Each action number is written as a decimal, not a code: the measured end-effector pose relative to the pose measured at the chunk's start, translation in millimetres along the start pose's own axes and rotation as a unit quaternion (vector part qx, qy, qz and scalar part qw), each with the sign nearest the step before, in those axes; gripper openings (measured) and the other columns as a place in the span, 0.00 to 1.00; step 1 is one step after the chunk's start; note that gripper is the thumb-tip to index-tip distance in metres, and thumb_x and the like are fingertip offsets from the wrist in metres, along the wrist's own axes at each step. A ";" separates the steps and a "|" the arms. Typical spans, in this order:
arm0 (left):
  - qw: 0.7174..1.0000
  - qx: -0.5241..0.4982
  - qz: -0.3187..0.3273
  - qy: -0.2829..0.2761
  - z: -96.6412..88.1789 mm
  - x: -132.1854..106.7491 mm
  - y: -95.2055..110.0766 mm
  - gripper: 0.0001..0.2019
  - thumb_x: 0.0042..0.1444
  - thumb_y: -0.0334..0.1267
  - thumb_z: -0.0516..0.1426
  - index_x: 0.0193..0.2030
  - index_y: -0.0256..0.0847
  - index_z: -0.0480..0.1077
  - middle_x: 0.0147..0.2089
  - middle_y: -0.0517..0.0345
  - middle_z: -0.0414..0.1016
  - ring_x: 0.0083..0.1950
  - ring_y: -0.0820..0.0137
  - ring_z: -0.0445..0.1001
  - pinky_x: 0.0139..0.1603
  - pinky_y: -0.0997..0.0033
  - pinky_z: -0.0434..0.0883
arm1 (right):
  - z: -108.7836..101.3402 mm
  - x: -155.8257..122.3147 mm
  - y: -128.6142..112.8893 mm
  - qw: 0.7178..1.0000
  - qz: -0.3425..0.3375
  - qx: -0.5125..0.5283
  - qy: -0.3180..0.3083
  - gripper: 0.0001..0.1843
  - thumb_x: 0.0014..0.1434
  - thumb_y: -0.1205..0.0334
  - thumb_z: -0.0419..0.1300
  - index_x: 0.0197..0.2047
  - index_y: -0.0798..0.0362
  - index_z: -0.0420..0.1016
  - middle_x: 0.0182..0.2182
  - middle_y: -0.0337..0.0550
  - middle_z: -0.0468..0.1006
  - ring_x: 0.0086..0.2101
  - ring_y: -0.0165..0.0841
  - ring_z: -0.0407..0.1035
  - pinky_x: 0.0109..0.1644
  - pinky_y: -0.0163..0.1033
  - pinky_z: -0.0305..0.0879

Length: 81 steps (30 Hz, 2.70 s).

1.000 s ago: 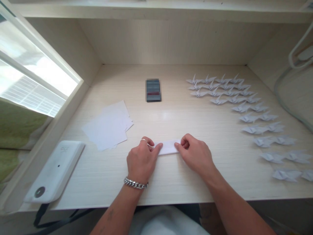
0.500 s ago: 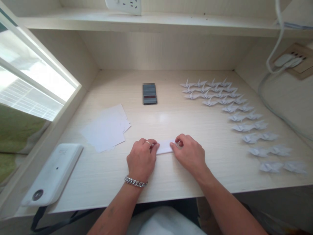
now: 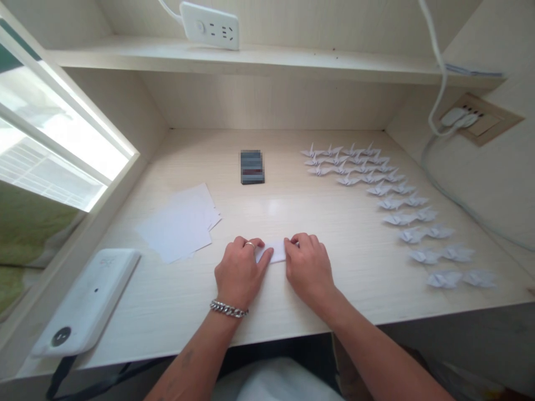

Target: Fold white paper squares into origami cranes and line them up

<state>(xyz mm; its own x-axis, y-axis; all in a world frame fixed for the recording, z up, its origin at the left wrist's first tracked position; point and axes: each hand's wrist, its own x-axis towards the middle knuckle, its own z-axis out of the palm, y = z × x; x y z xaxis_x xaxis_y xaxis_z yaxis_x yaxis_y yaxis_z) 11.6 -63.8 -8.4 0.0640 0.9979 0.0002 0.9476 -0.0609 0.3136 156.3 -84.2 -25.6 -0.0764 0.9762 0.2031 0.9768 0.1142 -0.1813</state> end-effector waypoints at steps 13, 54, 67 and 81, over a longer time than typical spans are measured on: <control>0.999 0.004 0.028 0.023 5.5 -0.3 -4.0 0.14 0.61 0.50 0.51 0.44 0.48 0.73 0.41 0.55 0.71 0.45 0.62 0.71 0.29 0.70 0.64 | 9.2 -27.9 -14.8 0.986 -0.139 0.085 0.025 0.24 0.65 0.63 0.48 0.59 0.72 0.65 0.58 0.64 0.66 0.57 0.47 0.57 0.61 0.52 0.60; 0.973 0.075 0.214 0.042 9.4 -62.4 -19.8 0.20 0.65 0.42 0.45 0.63 0.50 0.61 0.60 0.51 0.65 0.58 0.59 0.61 0.50 0.57 0.62 | 9.7 -50.4 -19.4 0.988 -0.078 0.133 -0.007 0.27 0.68 0.53 0.43 0.64 0.59 0.61 0.61 0.52 0.65 0.61 0.41 0.57 0.65 0.51 0.52; 0.963 0.040 0.258 0.063 9.3 -71.1 -32.7 0.21 0.65 0.35 0.45 0.64 0.42 0.59 0.63 0.50 0.66 0.65 0.62 0.59 0.61 0.55 0.58 | 9.1 -54.1 -25.3 0.993 -0.087 0.079 -0.009 0.25 0.68 0.52 0.42 0.62 0.52 0.64 0.61 0.52 0.65 0.61 0.43 0.56 0.63 0.54 0.51; 0.958 0.088 0.270 0.050 -4.5 -59.0 -18.6 0.18 0.64 0.40 0.47 0.57 0.41 0.67 0.51 0.47 0.76 0.52 0.58 0.70 0.48 0.58 0.66 | -6.6 -64.9 21.0 0.999 -0.002 0.046 -0.018 0.24 0.67 0.49 0.44 0.61 0.47 0.65 0.62 0.43 0.65 0.62 0.47 0.54 0.61 0.61 0.50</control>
<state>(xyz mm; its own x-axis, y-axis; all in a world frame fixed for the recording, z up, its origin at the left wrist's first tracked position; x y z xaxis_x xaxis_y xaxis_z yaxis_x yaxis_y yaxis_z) -11.3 -121.5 -10.0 0.5378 0.8163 0.2109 0.8232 -0.5624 0.0779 183.0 -146.3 -36.3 -0.0899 0.9815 0.1690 0.9538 0.1337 -0.2692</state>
